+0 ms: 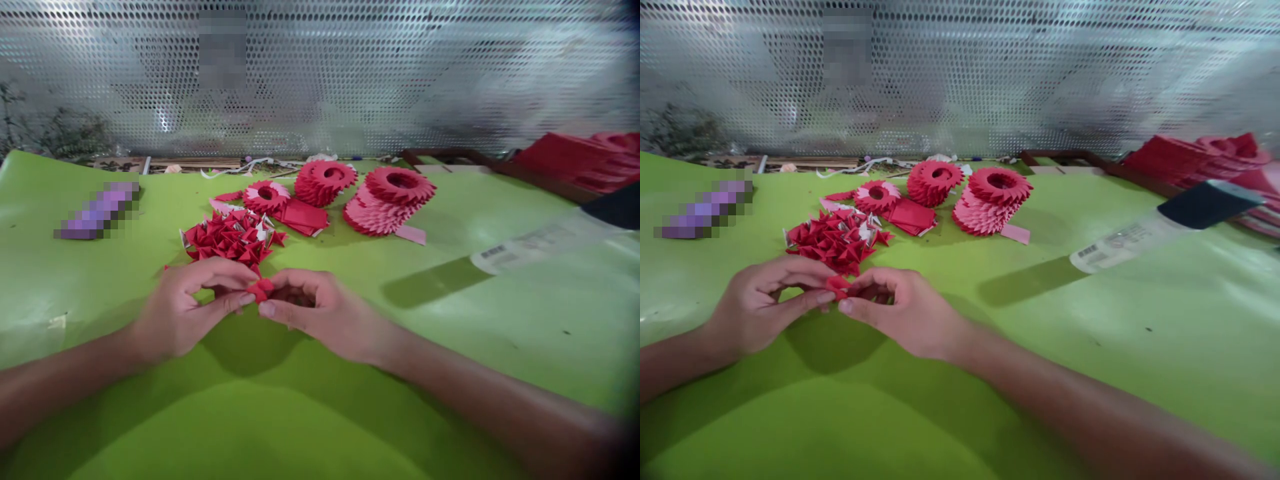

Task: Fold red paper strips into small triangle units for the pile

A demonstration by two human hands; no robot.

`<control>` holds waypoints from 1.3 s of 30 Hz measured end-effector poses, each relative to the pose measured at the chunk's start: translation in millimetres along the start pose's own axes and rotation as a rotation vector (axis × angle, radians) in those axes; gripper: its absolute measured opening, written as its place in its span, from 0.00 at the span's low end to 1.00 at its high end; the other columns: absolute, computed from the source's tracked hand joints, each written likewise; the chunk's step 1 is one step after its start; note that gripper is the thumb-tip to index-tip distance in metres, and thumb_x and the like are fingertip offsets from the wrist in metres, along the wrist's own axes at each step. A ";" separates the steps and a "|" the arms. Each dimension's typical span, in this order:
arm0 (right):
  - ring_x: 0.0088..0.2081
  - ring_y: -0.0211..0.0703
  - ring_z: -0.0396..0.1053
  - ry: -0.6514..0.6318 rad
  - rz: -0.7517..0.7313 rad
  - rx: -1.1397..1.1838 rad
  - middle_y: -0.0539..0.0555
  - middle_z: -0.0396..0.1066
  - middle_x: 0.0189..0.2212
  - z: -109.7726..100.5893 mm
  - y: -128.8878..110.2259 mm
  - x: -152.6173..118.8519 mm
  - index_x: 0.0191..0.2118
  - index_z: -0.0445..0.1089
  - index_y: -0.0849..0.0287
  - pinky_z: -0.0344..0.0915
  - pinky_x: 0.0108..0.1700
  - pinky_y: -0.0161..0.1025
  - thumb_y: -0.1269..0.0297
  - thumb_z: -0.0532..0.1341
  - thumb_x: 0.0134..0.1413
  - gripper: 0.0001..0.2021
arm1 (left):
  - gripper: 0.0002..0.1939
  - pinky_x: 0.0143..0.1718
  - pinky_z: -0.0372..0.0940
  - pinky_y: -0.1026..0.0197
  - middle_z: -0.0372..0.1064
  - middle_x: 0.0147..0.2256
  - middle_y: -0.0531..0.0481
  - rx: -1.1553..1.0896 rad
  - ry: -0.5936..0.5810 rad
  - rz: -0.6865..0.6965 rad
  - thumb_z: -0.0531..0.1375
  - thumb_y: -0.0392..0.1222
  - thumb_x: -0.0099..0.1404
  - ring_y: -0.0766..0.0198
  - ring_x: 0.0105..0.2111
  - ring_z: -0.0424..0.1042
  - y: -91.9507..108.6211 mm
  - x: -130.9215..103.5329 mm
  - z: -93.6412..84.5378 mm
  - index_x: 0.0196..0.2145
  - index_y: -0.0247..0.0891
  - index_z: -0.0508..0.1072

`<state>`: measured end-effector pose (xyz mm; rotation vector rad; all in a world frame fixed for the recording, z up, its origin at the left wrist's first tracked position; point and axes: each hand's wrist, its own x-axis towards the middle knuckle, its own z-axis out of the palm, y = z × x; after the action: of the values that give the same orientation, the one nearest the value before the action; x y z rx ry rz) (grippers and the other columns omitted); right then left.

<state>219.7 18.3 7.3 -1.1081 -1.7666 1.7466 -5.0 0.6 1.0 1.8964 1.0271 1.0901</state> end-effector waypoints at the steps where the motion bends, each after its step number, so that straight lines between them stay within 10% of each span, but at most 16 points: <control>1: 0.29 0.34 0.64 0.003 0.009 0.032 0.47 0.71 0.31 -1.4 0.2 0.9 0.42 0.74 0.58 0.58 0.29 0.33 0.54 0.71 0.55 0.15 | 0.06 0.34 0.76 0.71 0.82 0.36 0.52 0.016 -0.011 0.005 0.68 0.35 0.65 0.67 0.33 0.81 0.3 0.6 -0.4 0.41 0.40 0.81; 9: 0.37 0.40 0.70 0.086 -0.091 0.084 0.50 0.75 0.37 -6.7 1.6 6.1 0.43 0.75 0.57 0.65 0.40 0.40 0.55 0.72 0.53 0.16 | 0.03 0.39 0.75 0.65 0.80 0.42 0.48 0.065 0.024 -0.024 0.68 0.41 0.65 0.61 0.42 0.78 -1.5 2.9 -2.3 0.35 0.39 0.82; 15: 0.37 0.39 0.72 0.113 -0.139 0.064 0.50 0.76 0.36 -2.8 4.3 7.0 0.40 0.76 0.57 0.66 0.41 0.38 0.60 0.72 0.52 0.11 | 0.11 0.23 0.66 0.68 0.76 0.29 0.51 0.047 -0.079 -0.254 0.65 0.49 0.67 0.67 0.25 0.71 0.7 5.1 -1.0 0.37 0.38 0.79; 22: 0.34 0.38 0.74 0.108 -0.381 -0.174 0.53 0.79 0.40 -1.5 2.9 -3.5 0.44 0.77 0.57 0.68 0.29 0.32 0.71 0.64 0.58 0.09 | 0.09 0.22 0.68 0.71 0.72 0.27 0.54 -0.226 -0.137 -0.332 0.67 0.44 0.64 0.72 0.22 0.69 -3.3 10.0 -7.3 0.35 0.35 0.77; 39: 0.33 0.40 0.80 0.079 -0.798 -0.462 0.54 0.83 0.35 -8.0 5.5 -2.0 0.40 0.81 0.57 0.75 0.39 0.36 0.71 0.69 0.59 0.04 | 0.02 0.26 0.72 0.69 0.76 0.29 0.51 -0.447 -0.264 -0.296 0.69 0.36 0.61 0.70 0.24 0.72 -8.8 10.7 -13.0 0.33 0.35 0.80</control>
<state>228.4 21.2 3.4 -0.4696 -2.1960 0.8350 -15.7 16.2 2.2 1.4296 0.8020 0.7923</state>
